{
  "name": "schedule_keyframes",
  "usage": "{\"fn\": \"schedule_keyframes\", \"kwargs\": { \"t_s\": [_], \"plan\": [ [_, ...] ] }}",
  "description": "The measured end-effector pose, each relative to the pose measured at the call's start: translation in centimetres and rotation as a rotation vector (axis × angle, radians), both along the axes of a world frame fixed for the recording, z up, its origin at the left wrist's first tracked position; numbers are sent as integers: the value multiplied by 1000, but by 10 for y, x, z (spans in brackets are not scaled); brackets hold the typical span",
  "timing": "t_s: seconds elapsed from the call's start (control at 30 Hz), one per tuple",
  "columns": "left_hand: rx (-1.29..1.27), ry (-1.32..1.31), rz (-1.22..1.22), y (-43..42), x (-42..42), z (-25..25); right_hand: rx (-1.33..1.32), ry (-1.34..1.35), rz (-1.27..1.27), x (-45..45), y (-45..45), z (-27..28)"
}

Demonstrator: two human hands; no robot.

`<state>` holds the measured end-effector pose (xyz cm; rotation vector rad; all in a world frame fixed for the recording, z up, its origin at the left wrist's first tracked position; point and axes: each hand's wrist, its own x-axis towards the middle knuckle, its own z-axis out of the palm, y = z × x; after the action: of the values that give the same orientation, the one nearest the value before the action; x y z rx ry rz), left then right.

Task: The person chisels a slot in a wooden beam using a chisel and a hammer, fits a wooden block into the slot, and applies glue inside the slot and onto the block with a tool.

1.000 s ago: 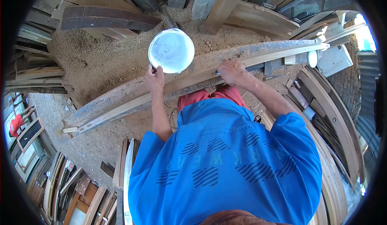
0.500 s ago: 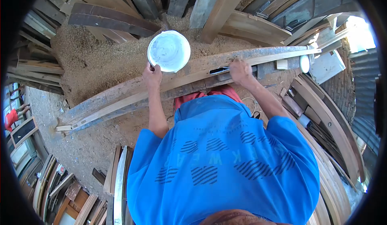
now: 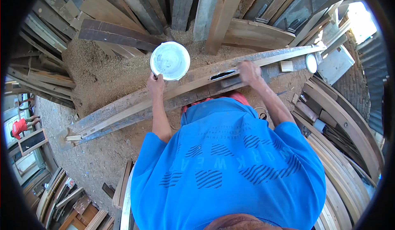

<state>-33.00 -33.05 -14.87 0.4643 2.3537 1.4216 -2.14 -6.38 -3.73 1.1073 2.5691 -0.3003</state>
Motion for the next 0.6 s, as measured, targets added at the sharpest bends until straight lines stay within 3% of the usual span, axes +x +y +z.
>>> {"fn": "schedule_keyframes", "kwargs": {
  "t_s": [0.13,0.23,0.37,0.53,0.6],
  "plan": [
    [-77,-4,8,1,6,17,14,-17,49,13,0,21],
    [-117,-10,0,-1,-1,0,-91,149,96,-11,-11,51],
    [91,-2,-9,-1,3,6,-92,450,160,-55,-29,85],
    [141,-47,-61,-8,-6,-26,-86,397,365,-134,-61,54],
    [47,-71,-78,-9,-5,-10,-142,245,437,-169,-74,34]
  ]
}}
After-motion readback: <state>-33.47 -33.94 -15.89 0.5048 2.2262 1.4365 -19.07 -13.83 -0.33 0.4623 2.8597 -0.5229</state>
